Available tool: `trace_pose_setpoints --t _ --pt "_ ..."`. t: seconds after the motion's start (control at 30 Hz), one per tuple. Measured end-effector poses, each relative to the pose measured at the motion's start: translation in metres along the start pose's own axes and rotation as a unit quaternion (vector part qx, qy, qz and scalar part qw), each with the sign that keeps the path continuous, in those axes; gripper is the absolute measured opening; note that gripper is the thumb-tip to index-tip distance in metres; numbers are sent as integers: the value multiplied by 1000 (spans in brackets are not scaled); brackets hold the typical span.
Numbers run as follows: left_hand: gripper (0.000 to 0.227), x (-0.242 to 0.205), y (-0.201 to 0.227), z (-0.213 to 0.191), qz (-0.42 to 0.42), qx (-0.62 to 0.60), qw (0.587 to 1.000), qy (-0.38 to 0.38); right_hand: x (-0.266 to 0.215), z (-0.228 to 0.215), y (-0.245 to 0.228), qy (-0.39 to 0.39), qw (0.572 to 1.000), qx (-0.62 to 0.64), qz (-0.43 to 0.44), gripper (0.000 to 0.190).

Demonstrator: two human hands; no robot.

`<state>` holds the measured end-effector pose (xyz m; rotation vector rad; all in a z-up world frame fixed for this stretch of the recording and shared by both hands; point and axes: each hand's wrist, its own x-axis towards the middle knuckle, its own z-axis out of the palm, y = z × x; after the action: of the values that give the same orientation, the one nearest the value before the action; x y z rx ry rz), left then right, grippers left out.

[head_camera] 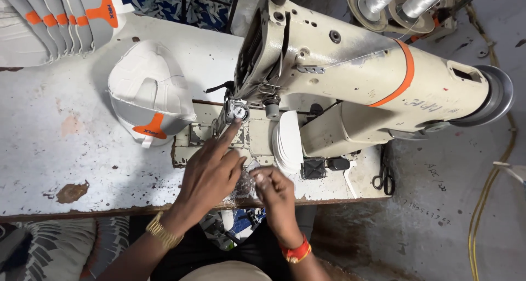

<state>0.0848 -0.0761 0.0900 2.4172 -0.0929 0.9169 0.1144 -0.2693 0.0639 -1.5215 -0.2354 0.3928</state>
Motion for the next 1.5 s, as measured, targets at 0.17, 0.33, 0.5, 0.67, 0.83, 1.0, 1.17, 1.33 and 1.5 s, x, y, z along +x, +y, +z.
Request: trace_pose_setpoints --t 0.17,0.33,0.5,0.67,0.83,1.0,1.17,1.33,1.5 --pt "9 20 5 -2 -70 -5 983 -169 -30 7 -7 -48 998 -31 -19 18" --pt "11 19 -2 9 -97 12 979 -176 -31 14 -18 -61 997 -53 -13 18" --pt "19 15 -14 10 -173 -82 971 -144 -26 20 -63 -93 948 -199 -230 12" --pt "46 15 -11 -2 -25 -275 960 -54 -10 12 -78 -157 957 18 -243 10" --pt "22 21 -34 8 12 -205 977 -49 30 -15 -54 -133 908 371 -140 13" --pt "24 49 -24 4 -13 -61 998 26 86 -16 -49 -97 882 447 -111 12" --pt "31 45 -21 28 -38 -16 993 106 93 -5 13 -93 882 459 -55 16" --pt "25 12 -26 31 -60 -130 987 78 -22 30 83 -306 924 213 88 7" --pt "24 -5 -20 9 -62 -196 977 49 -28 23 -26 -238 895 -300 -230 17"
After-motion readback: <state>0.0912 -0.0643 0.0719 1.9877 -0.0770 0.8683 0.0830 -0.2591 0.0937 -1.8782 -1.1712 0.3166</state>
